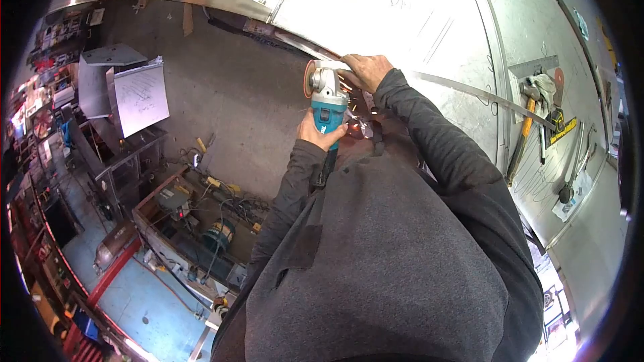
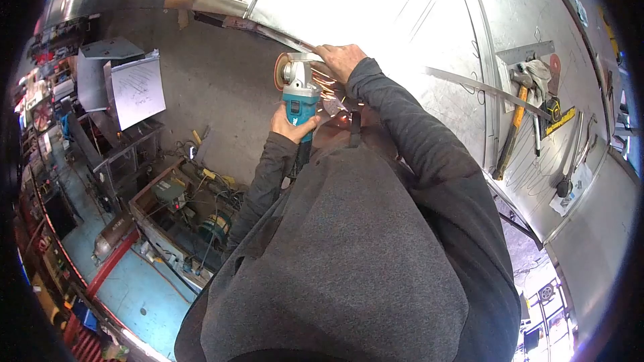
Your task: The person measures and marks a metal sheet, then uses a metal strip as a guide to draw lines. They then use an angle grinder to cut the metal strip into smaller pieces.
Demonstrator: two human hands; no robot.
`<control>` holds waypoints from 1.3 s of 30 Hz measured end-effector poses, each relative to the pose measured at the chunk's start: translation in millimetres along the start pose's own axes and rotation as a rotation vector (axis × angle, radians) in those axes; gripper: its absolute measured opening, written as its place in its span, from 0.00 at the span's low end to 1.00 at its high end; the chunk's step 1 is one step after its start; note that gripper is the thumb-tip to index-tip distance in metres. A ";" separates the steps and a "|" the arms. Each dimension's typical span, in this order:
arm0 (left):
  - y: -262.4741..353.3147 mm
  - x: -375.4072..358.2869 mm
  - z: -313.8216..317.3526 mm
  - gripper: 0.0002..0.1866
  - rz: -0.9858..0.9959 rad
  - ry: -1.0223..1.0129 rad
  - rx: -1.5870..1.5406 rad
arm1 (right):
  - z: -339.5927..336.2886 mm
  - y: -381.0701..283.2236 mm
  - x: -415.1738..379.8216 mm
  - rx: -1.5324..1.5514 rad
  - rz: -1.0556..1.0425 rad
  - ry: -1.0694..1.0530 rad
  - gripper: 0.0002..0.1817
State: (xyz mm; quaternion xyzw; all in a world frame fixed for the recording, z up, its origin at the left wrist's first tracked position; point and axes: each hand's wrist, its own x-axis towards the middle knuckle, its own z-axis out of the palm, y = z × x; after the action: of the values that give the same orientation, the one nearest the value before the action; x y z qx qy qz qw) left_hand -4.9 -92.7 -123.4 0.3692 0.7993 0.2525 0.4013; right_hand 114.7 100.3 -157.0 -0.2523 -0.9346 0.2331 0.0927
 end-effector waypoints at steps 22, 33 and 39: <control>10.8 -18.3 -90.5 0.31 0.134 -0.077 -0.233 | -5.3 -5.9 -0.7 0.114 -0.008 0.062 0.22; -26.9 47.0 -198.7 0.33 0.653 -0.092 0.253 | -72.7 -78.5 -17.2 -0.175 0.105 0.232 0.17; -12.1 70.8 -215.3 0.34 0.847 -0.508 0.176 | -66.3 -85.3 -33.0 -0.385 0.167 0.236 0.16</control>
State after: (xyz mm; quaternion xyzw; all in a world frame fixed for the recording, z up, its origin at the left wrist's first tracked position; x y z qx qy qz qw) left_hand -216.5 -67.0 -45.5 0.7435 0.4746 0.2270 0.4129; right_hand 125.7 43.9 -59.7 -0.3673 -0.9203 0.0262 0.1319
